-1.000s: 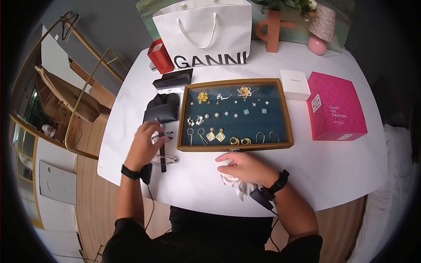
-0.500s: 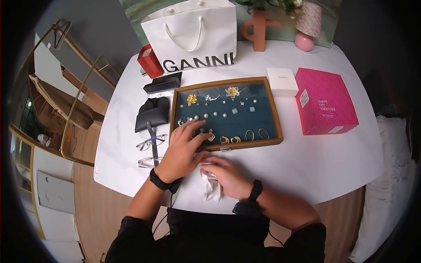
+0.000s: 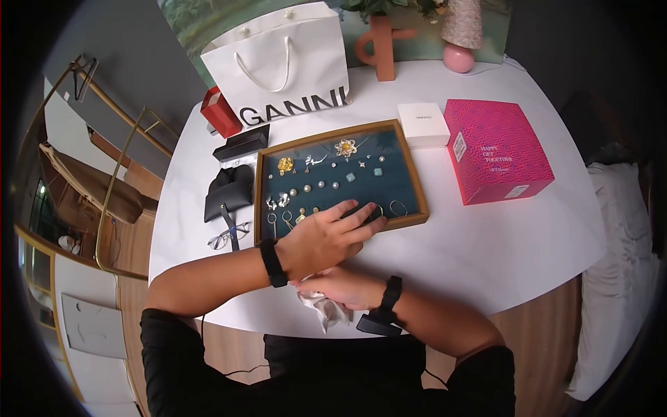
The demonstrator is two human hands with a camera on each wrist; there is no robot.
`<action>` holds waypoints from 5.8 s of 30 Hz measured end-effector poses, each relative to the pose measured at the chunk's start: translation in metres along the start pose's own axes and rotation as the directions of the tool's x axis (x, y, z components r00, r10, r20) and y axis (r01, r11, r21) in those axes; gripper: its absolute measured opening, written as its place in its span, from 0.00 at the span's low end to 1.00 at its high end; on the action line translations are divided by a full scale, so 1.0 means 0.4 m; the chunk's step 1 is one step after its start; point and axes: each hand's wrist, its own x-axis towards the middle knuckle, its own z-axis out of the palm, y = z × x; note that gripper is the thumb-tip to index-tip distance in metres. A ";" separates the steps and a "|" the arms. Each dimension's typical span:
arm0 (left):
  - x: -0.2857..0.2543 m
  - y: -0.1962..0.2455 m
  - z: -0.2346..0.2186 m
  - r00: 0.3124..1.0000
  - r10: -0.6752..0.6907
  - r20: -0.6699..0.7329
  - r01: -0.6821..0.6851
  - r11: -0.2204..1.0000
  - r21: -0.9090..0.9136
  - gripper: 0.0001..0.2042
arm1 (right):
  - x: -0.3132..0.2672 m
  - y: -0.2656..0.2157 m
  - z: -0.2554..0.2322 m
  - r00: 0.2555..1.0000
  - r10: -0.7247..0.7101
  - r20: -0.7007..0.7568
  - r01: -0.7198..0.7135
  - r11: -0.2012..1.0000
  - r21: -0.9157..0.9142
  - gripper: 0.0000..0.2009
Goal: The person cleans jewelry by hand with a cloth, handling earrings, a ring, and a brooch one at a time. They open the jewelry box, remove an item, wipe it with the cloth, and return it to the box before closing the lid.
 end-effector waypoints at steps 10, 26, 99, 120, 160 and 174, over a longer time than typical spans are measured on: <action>0.026 0.011 0.015 0.999 0.017 0.029 -0.018 0.998 0.055 0.18 | -0.013 -0.029 0.014 0.998 0.058 -0.040 -0.058 0.998 -0.010 0.15; 0.041 0.023 0.014 0.998 0.027 0.054 -0.029 0.999 0.039 0.17 | -0.007 -0.021 0.007 0.992 0.107 0.062 -0.098 0.987 -0.126 0.18; -0.320 -0.090 0.067 0.344 -0.938 -0.030 0.823 0.317 -0.472 0.12 | -0.001 -0.054 0.004 0.995 0.101 0.022 -0.096 0.984 -0.151 0.14; -0.343 -0.045 0.028 0.304 -0.922 0.239 0.634 0.009 -0.773 0.08 | -0.030 -0.127 0.031 0.996 0.070 -0.053 -0.080 0.970 -0.231 0.15; -0.181 0.162 0.073 0.287 -0.940 0.184 -0.126 -0.228 -0.965 0.06 | -0.053 -0.113 0.005 0.767 -0.594 -0.242 0.366 0.715 -0.596 0.14; -0.206 0.117 0.084 0.260 -0.928 0.266 -0.347 -0.347 -0.871 0.04 | -0.056 -0.134 0.011 0.750 -0.598 -0.284 0.303 0.691 -0.656 0.08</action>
